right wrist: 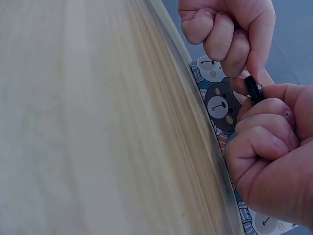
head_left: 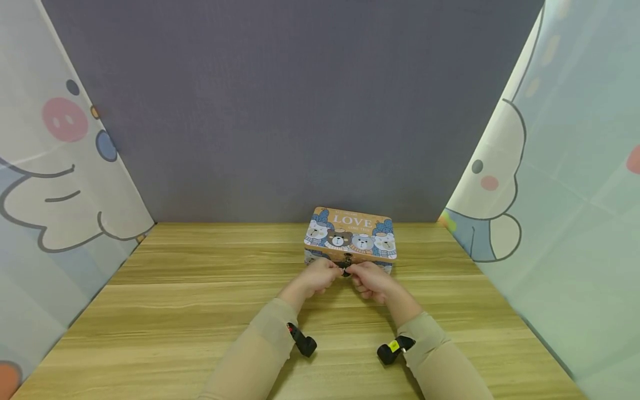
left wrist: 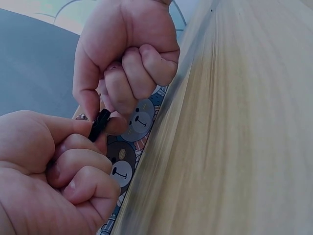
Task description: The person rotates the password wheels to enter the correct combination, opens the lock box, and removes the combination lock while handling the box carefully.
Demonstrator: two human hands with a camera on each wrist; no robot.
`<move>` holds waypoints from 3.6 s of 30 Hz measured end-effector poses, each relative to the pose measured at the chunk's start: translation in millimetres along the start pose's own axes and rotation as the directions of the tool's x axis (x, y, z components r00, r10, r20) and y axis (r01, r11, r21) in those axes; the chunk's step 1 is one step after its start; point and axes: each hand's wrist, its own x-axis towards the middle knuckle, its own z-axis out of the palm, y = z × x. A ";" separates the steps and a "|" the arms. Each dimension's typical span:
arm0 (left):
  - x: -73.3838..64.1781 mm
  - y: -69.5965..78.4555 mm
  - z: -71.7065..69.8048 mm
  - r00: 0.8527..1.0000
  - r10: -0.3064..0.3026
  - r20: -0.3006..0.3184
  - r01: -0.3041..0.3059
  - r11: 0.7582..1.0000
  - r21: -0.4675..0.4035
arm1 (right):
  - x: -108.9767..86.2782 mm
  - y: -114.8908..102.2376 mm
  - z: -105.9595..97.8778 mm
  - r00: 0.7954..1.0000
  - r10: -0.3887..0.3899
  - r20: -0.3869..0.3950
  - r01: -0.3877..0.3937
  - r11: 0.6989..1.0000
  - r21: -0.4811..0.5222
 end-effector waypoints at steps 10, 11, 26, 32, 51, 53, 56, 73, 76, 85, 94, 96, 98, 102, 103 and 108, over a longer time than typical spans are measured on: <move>-1.8 0.9 -1.6 1.000 0.002 -0.008 -0.002 1.000 0.005 | 1.7 -0.3 1.5 1.000 -0.006 -0.002 0.006 1.000 0.003; -2.0 1.1 -1.6 1.000 0.003 -0.009 -0.003 1.000 0.005 | 1.9 -0.3 1.6 1.000 -0.007 0.000 0.007 1.000 0.004; 1.0 -1.0 0.6 1.000 0.005 -0.008 -0.005 1.000 -0.008 | -3.6 0.6 -8.6 0.999 0.017 -0.046 -0.013 0.997 0.073; 2.7 -2.2 1.4 1.000 0.008 -0.006 -0.008 1.000 -0.010 | -9.1 2.8 -17.2 0.997 0.024 -0.069 -0.019 0.997 0.072; 1.7 -0.5 2.1 1.000 0.001 -0.020 -0.001 1.000 0.011 | -12.5 3.2 -21.2 0.999 -0.002 -0.054 0.001 1.000 -0.024; 1.8 -0.6 2.2 1.000 0.006 -0.019 -0.006 1.000 0.006 | -11.8 2.6 -19.6 0.999 -0.002 -0.045 0.001 1.000 -0.020; 2.4 -1.2 2.4 1.000 0.013 -0.017 -0.013 1.000 0.003 | -9.7 2.2 -16.8 1.000 -0.011 -0.026 0.010 1.000 -0.020; 1.3 -0.3 0.9 1.000 0.000 -0.005 -0.001 1.000 -0.016 | 1.1 3.9 -2.1 1.000 -0.027 -0.006 0.027 0.999 -0.023; 0.7 -0.1 1.5 1.000 -0.002 -0.009 0.002 1.000 -0.009 | 0.8 3.1 -0.9 1.000 -0.019 -0.001 0.019 1.000 -0.012; 2.0 -1.1 0.8 1.000 0.002 -0.008 -0.002 1.000 -0.005 | 0.5 2.4 0.0 1.000 -0.009 -0.011 0.009 1.000 -0.003; 2.8 -1.8 1.2 1.000 -0.001 -0.010 0.001 1.000 -0.001 | 1.2 2.7 -0.6 1.000 0.002 -0.013 -0.002 1.000 0.005; 3.1 -2.0 1.5 1.000 -0.002 -0.010 0.002 1.000 0.001 | 1.0 2.7 -0.8 1.000 0.004 -0.007 -0.004 1.000 -0.001; 3.4 -1.9 1.9 1.000 -0.001 -0.009 0.001 1.000 0.001 | 0.7 2.5 -1.0 1.000 0.006 -0.001 -0.006 1.000 -0.002; 4.0 -2.4 1.8 1.000 0.001 -0.008 -0.001 1.000 -0.004 | 0.7 2.3 -1.4 1.000 0.009 0.003 -0.009 1.000 -0.001; 4.2 -2.4 1.7 1.000 0.001 -0.007 -0.001 1.000 -0.004 | 1.0 2.5 -1.4 1.000 0.008 0.005 -0.008 1.000 0.001; 4.3 -2.4 1.4 1.000 0.000 -0.005 0.000 1.000 -0.004 | 1.7 2.7 -1.4 1.000 0.010 0.007 -0.010 1.000 0.007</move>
